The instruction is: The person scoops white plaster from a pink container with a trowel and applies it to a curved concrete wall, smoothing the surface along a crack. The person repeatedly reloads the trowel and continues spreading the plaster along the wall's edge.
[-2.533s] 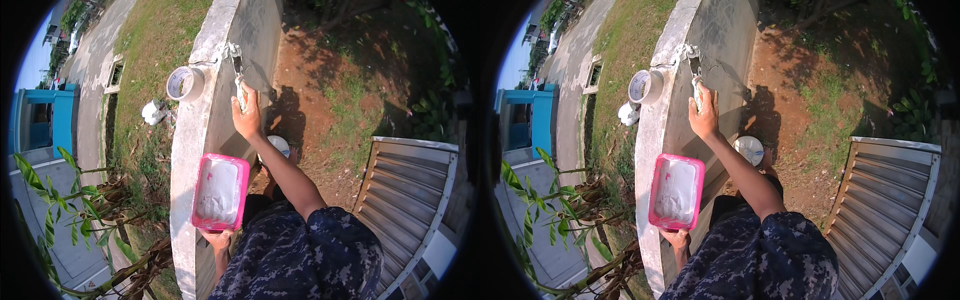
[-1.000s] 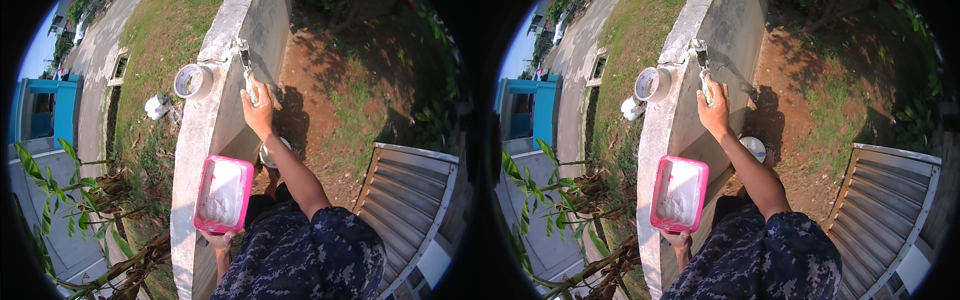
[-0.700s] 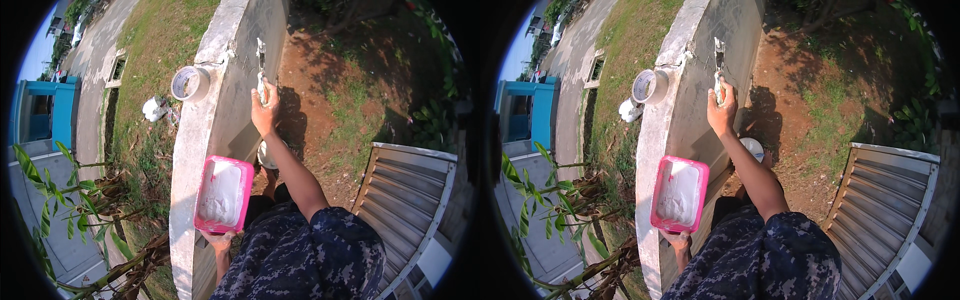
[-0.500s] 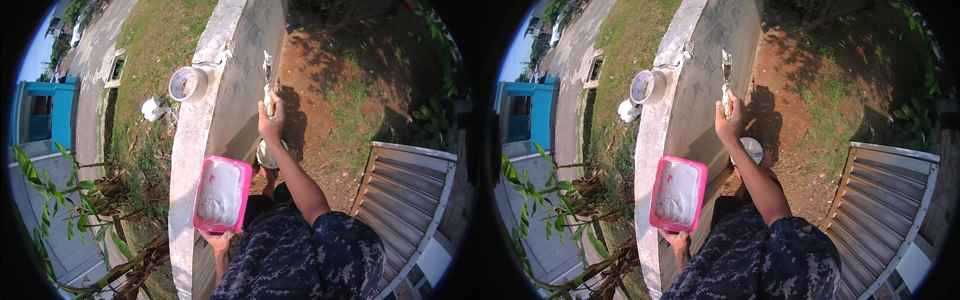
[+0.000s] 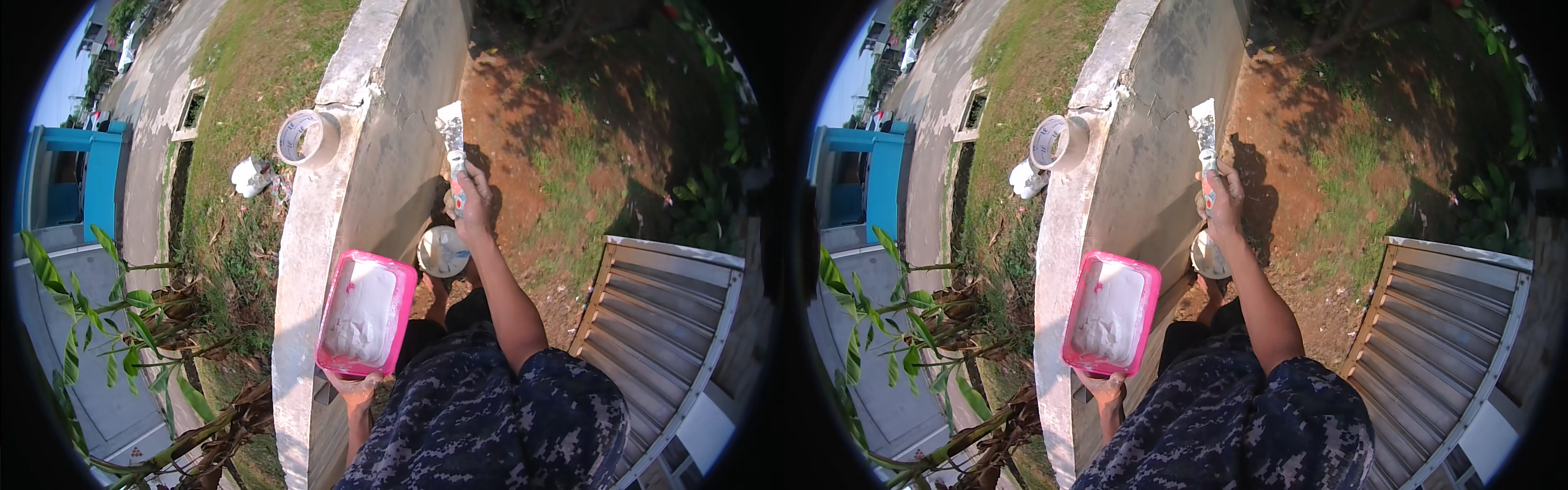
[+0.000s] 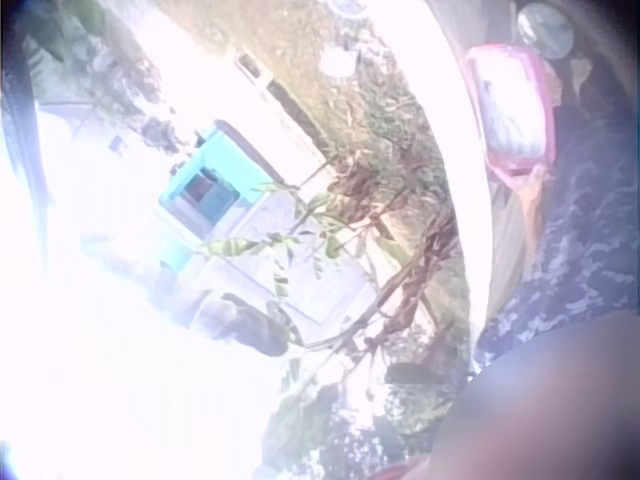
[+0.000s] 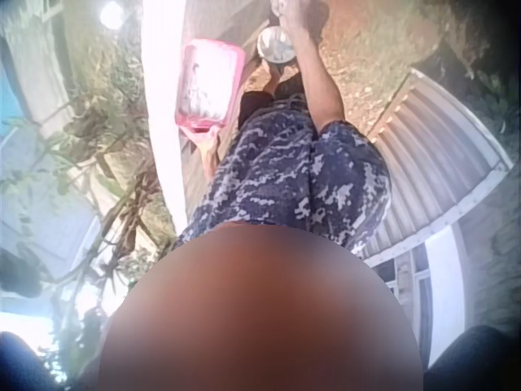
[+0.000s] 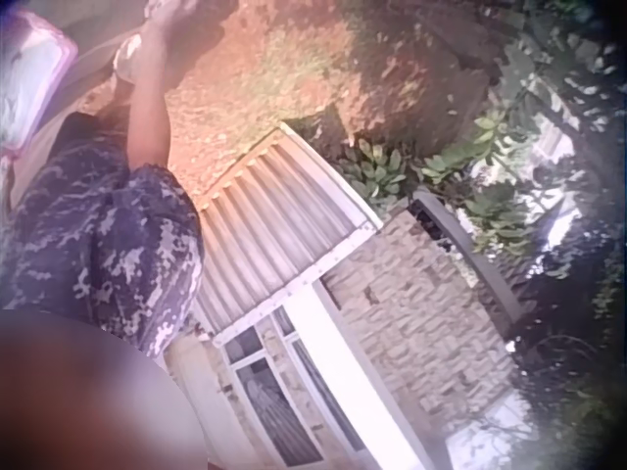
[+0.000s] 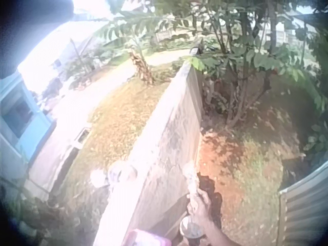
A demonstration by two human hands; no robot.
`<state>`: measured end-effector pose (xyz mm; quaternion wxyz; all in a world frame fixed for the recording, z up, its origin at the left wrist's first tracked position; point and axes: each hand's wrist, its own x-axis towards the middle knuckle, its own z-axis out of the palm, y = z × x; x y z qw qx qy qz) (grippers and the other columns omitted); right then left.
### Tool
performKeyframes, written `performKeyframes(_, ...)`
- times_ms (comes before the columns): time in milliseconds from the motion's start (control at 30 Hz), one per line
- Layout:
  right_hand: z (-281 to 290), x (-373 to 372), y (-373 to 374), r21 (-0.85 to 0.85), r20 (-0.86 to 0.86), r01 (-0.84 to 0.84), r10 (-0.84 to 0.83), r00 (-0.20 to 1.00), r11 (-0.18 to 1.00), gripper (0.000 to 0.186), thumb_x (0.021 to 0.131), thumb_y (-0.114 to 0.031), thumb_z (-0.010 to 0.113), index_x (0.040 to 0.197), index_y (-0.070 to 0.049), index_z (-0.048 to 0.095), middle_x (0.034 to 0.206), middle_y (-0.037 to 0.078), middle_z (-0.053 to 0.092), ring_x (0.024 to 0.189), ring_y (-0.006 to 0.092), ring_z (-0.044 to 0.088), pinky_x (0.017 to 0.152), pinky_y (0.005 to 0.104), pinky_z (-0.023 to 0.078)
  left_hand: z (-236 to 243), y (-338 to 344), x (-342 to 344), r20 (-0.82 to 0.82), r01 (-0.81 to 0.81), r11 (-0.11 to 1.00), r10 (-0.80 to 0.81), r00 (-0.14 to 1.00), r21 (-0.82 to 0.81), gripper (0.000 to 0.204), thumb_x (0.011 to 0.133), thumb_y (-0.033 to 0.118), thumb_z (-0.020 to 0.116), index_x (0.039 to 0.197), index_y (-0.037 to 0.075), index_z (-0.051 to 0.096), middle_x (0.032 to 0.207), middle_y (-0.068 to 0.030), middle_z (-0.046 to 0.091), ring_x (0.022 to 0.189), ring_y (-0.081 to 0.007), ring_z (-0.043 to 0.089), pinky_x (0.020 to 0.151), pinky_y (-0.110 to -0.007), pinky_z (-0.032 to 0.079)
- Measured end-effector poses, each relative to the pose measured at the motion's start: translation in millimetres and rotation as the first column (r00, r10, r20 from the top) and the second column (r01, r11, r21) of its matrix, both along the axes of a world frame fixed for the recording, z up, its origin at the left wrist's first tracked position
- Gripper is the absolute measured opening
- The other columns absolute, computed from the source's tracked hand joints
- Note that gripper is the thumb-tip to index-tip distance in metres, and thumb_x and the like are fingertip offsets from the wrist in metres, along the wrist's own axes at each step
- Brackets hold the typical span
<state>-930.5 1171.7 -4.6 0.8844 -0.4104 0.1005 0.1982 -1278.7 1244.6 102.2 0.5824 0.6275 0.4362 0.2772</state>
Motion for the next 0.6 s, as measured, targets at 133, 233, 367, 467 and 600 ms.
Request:
performKeyframes(133,8.8,5.2,-13.8,0.107,0.003,-0.038,0.038,0.999,0.994,0.027,0.096,-0.018,0.054,0.122,-0.010,0.053,0.094,0.007,0.062,0.048,0.0107,0.051,0.036,0.0242,0.034,-1.5,0.5,-2.3,-0.032,0.018,1.000,-0.018,0.999,0.000,0.128,0.048,0.053,0.094,0.144,0.001,0.026,0.119,-0.0055,0.046,0.108,-0.0189,0.049,0.091,-0.035,0.043)
performKeyframes(233,-2.1,16.6,-23.9,-0.499,0.278,0.014,0.145,0.950,0.867,0.027,0.095,-0.014,0.056,0.120,-0.007,0.054,0.103,0.010,0.064,0.077,0.0218,0.063,0.061,0.0338,0.051,1.2,5.6,-2.5,0.001,0.051,0.998,-0.051,0.999,-0.038,0.128,0.048,0.041,0.097,0.144,0.000,0.024,0.132,-0.0097,0.043,0.119,-0.0228,0.046,0.098,-0.038,0.042)
performKeyframes(367,-15.7,18.2,-53.2,-0.853,0.505,0.411,0.312,0.805,0.320,0.029,0.090,-0.008,0.059,0.118,-0.001,0.055,0.106,0.021,0.062,0.099,0.0395,0.061,0.083,0.0416,0.050,4.0,3.0,16.4,0.126,0.030,0.999,-0.025,0.992,-0.033,0.130,0.046,0.049,0.095,0.145,0.001,0.025,0.125,-0.0068,0.046,0.113,-0.0200,0.048,0.095,-0.035,0.042)
performKeyframes(467,-7.3,12.6,-72.0,-0.794,0.543,0.437,0.170,0.822,0.423,0.032,0.091,-0.010,0.060,0.122,-0.002,0.053,0.108,0.019,0.063,0.097,0.0360,0.063,0.081,0.0419,0.050,9.4,-3.8,20.4,0.128,0.017,0.998,-0.009,0.992,-0.062,0.130,0.047,0.052,0.094,0.145,0.002,0.026,0.121,-0.0048,0.048,0.110,-0.0182,0.049,0.093,-0.034,0.042)
performKeyframes(600,22.1,5.0,-34.7,-0.660,0.508,0.315,0.096,0.856,0.682,0.043,0.094,-0.013,0.058,0.133,0.000,0.047,0.123,0.019,0.059,0.109,0.0332,0.058,0.092,0.0413,0.046,4.3,-0.5,19.6,0.102,0.052,0.997,-0.046,0.994,-0.050,0.128,0.048,0.050,0.094,0.145,0.002,0.026,0.121,-0.0046,0.047,0.109,-0.0185,0.049,0.093,-0.034,0.043)
